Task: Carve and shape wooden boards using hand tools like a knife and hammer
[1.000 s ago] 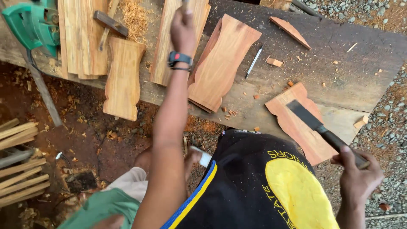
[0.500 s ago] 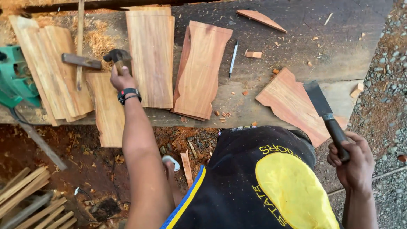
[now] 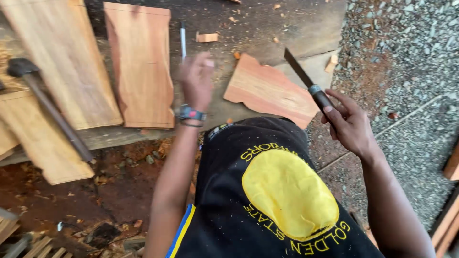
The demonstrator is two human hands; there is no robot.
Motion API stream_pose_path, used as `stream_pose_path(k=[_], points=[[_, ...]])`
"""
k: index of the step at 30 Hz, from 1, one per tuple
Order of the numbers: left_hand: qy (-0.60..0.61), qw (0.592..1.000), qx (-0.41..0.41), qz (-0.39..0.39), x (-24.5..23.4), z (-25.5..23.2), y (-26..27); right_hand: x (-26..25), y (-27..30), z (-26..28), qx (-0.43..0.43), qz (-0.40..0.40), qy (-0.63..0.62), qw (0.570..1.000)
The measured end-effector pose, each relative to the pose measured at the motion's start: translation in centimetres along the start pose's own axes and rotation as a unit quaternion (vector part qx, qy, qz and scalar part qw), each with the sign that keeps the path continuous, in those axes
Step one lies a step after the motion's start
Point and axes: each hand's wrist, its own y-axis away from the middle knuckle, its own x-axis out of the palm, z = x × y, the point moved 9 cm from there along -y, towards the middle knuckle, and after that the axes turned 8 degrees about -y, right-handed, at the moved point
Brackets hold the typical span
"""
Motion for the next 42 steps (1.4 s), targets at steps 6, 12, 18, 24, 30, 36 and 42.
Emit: stream_pose_path(k=[6,12,18,24,30,36,42], points=[[-0.116,0.982,-0.063,0.134,15.4,-0.4,8.4,-2.8,-2.2,5.2,0.013,0.06,0.275,0.959],[-0.169,0.983,-0.064,0.042,16.1,0.5,10.3,0.8,-4.7,10.9,0.049,0.155,0.407,0.899],[-0.212,0.977,-0.031,0.003,16.5,0.0,9.7,2.9,-7.0,14.3,-0.006,0.199,0.492,0.847],[-0.204,0.979,-0.018,0.017,16.5,-0.7,9.3,3.7,-7.0,15.3,-0.018,0.209,0.56,0.801],[-0.204,0.979,-0.008,0.003,16.1,-1.3,9.0,3.6,-7.0,14.9,-0.013,0.195,0.576,0.794],[-0.193,0.981,-0.011,-0.006,16.0,-1.4,9.1,3.5,-7.2,15.0,-0.053,0.193,0.568,0.798],[-0.183,0.983,-0.021,-0.014,15.5,-1.7,9.0,3.6,-7.4,14.7,-0.066,0.197,0.58,0.788]])
